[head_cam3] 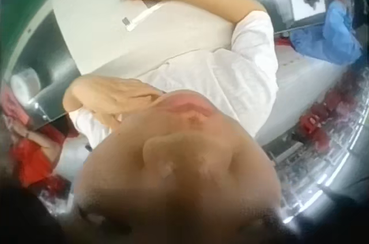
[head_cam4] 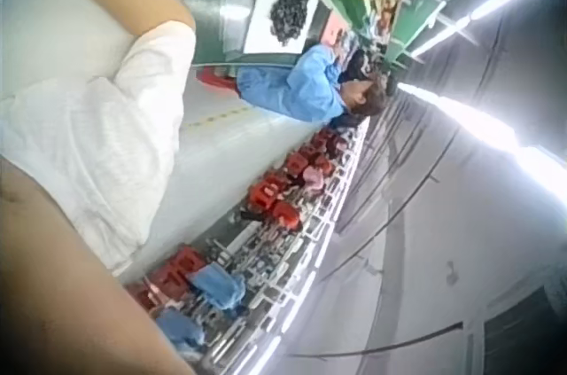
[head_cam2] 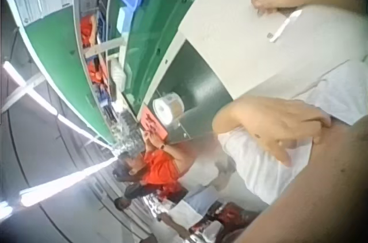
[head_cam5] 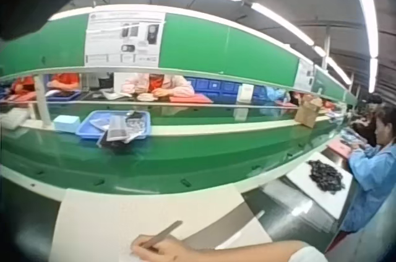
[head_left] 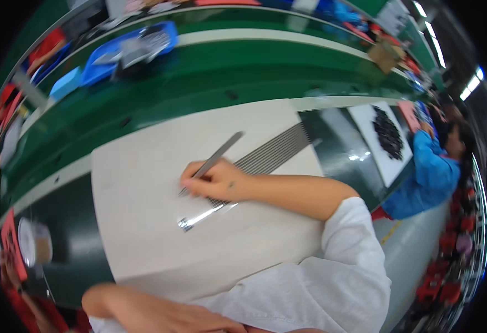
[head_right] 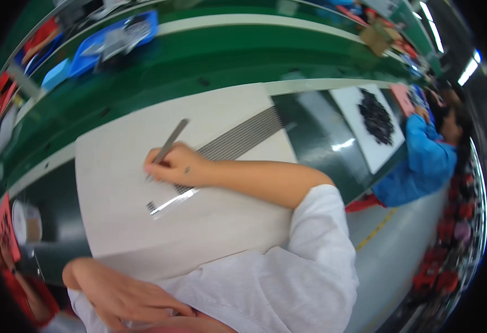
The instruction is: Using a vacuum pickup tool to assemble small electronic components onto a grid base.
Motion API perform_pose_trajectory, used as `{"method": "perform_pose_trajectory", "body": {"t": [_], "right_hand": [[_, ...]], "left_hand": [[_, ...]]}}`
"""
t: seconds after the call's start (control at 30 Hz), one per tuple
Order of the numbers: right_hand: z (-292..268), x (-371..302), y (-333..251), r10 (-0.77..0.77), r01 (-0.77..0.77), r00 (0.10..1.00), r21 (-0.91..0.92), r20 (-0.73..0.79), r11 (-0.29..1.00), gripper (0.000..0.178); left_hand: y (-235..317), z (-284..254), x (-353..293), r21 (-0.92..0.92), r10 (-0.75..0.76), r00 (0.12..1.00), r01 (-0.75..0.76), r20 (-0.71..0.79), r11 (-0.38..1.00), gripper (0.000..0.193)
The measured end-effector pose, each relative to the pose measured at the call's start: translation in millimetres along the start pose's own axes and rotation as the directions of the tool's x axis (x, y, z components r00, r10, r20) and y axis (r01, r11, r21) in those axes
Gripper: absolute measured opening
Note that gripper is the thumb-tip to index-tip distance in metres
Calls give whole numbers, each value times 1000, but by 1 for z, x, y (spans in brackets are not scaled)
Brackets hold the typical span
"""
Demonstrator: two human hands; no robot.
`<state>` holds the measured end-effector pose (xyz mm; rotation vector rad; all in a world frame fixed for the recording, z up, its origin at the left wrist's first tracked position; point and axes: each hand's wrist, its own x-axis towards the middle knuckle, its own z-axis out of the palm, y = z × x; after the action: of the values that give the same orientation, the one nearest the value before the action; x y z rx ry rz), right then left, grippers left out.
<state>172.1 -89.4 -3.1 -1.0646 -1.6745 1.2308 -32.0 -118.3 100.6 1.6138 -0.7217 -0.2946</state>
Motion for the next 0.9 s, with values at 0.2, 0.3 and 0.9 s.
{"method": "perform_pose_trajectory", "body": {"t": [0.2, 0.3, 0.9], "right_hand": [[-4, -6, 1, -5, 5, 1000, 24, -1, 1000, 16], [-4, -5, 3, -12, 12, 1000, 26, -4, 1000, 16], [-5, -8, -1, -36, 36, 999, 15, -14, 999, 18]], "left_hand": [[-14, 3, 2, 21, 87, 996, -88, 30, 996, 66], [-14, 6, 0, 126, 161, 987, -162, 21, 979, 61], [-25, 7, 24, -64, 52, 993, -59, -103, 996, 54]]}}
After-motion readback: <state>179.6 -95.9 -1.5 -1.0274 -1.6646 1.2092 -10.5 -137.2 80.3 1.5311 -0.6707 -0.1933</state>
